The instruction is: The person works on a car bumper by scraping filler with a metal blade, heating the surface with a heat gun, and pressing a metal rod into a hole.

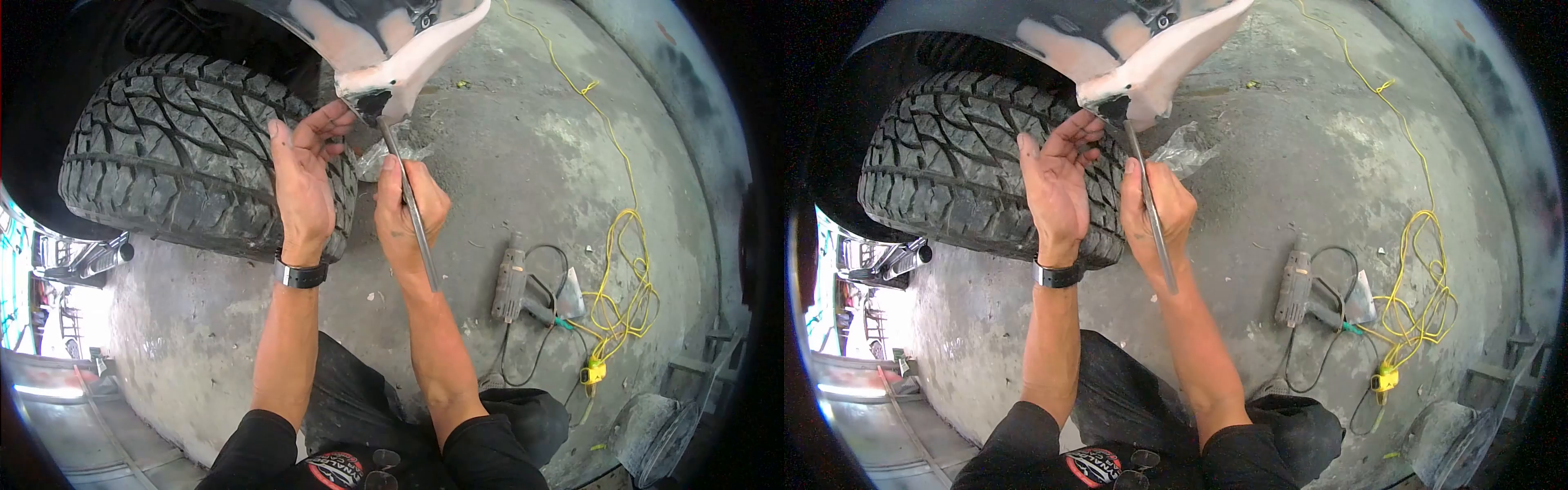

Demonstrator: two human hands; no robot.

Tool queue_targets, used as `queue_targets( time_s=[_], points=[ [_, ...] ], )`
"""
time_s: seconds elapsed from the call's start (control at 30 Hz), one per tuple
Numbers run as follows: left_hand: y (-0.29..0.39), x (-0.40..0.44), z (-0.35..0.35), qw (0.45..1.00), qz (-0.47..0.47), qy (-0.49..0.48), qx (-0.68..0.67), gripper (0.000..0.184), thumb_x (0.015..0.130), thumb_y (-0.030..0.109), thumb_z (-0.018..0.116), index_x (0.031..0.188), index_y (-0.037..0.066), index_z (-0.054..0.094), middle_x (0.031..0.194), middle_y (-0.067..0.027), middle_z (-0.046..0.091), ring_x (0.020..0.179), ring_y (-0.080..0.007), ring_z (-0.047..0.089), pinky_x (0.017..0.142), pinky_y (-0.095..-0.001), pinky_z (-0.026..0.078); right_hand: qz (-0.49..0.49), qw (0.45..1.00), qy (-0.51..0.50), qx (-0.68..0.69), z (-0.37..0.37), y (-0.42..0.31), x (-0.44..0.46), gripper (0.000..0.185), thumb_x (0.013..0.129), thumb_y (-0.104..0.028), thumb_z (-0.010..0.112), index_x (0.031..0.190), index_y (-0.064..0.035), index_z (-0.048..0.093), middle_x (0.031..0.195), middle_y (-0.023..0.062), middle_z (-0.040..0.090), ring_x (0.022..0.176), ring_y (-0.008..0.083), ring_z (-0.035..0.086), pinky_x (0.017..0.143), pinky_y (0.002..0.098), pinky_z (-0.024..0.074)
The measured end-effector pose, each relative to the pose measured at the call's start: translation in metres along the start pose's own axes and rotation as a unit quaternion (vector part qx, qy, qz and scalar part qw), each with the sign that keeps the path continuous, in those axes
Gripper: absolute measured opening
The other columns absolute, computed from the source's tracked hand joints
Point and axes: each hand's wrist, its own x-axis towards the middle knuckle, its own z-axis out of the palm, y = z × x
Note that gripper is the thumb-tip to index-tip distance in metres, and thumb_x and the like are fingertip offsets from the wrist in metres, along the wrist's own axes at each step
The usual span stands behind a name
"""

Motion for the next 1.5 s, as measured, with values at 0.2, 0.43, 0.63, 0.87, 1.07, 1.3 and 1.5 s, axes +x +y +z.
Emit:
queue_targets(
  time_s=[0.2,0.43,0.63,0.87,1.07,1.3,1.5],
  points=[
    [-0.007,0.000,0.003,1.000,0.017,0.004,-0.024,0.076,0.105,0.057,0.021,0.122,-0.007,0.059,0.117,-0.0155,0.064,0.112,-0.0242,0.058,0.098,-0.0353,0.040,0.001,1.000,0.000,-0.003,0.002,0.001,0.002,0.014,0.090,0.000,0.066,0.079,0.0002,0.058,0.062,0.0150,0.053,0.051,0.0311,0.054,0.048,0.0390,0.0412],
    [-0.004,0.001,0.002,1.000,0.027,0.000,0.011,0.077,0.104,0.058,0.019,0.120,-0.005,0.060,0.116,-0.0128,0.064,0.111,-0.0223,0.056,0.096,-0.0333,0.038,-0.010,1.000,0.000,-0.014,0.003,0.001,0.004,0.014,0.090,0.000,0.066,0.079,0.0002,0.058,0.062,0.0148,0.054,0.051,0.0312,0.054,0.048,0.0389,0.0418],
    [-0.007,0.003,-0.001,0.999,0.032,-0.008,-0.008,0.076,0.104,0.057,0.019,0.121,-0.004,0.060,0.115,-0.0109,0.064,0.110,-0.0206,0.055,0.094,-0.0323,0.037,-0.008,1.000,0.009,-0.006,0.006,0.002,0.007,0.013,0.089,0.001,0.067,0.079,0.0006,0.059,0.062,0.0144,0.055,0.051,0.0294,0.055,0.049,0.0366,0.0424],
    [-0.006,0.001,-0.001,1.000,0.023,-0.005,0.008,0.078,0.103,0.059,0.018,0.122,-0.004,0.060,0.118,-0.0108,0.063,0.111,-0.0202,0.054,0.094,-0.0320,0.037,-0.008,1.000,0.014,-0.008,0.007,0.002,0.008,0.014,0.089,0.001,0.067,0.078,0.0009,0.059,0.062,0.0143,0.055,0.050,0.0291,0.054,0.048,0.0363,0.0415],
    [-0.005,-0.001,0.001,1.000,0.021,-0.005,0.013,0.078,0.103,0.059,0.018,0.123,-0.004,0.060,0.119,-0.0106,0.063,0.111,-0.0198,0.054,0.094,-0.0316,0.036,-0.037,0.999,0.011,-0.032,0.004,-0.003,0.011,0.014,0.090,0.000,0.066,0.078,0.0010,0.059,0.063,0.0144,0.055,0.051,0.0295,0.054,0.048,0.0369,0.0417],
    [-0.002,-0.002,0.000,0.999,0.028,-0.009,0.031,0.076,0.104,0.058,0.019,0.123,-0.003,0.059,0.118,-0.0099,0.062,0.110,-0.0191,0.054,0.093,-0.0320,0.036,-0.033,0.999,0.002,-0.027,0.002,-0.004,0.010,0.014,0.091,-0.001,0.066,0.078,0.0004,0.059,0.063,0.0139,0.055,0.052,0.0297,0.055,0.049,0.0379,0.0423],
    [-0.011,0.000,0.005,0.999,0.026,0.031,0.000,0.069,0.105,0.055,0.023,0.123,-0.001,0.058,0.115,-0.0087,0.062,0.106,-0.0182,0.053,0.091,-0.0313,0.039,-0.027,0.999,-0.002,-0.026,-0.002,-0.008,0.012,0.017,0.091,-0.001,0.066,0.076,-0.0002,0.056,0.062,0.0138,0.054,0.051,0.0302,0.055,0.048,0.0390,0.0419]
  ],
)
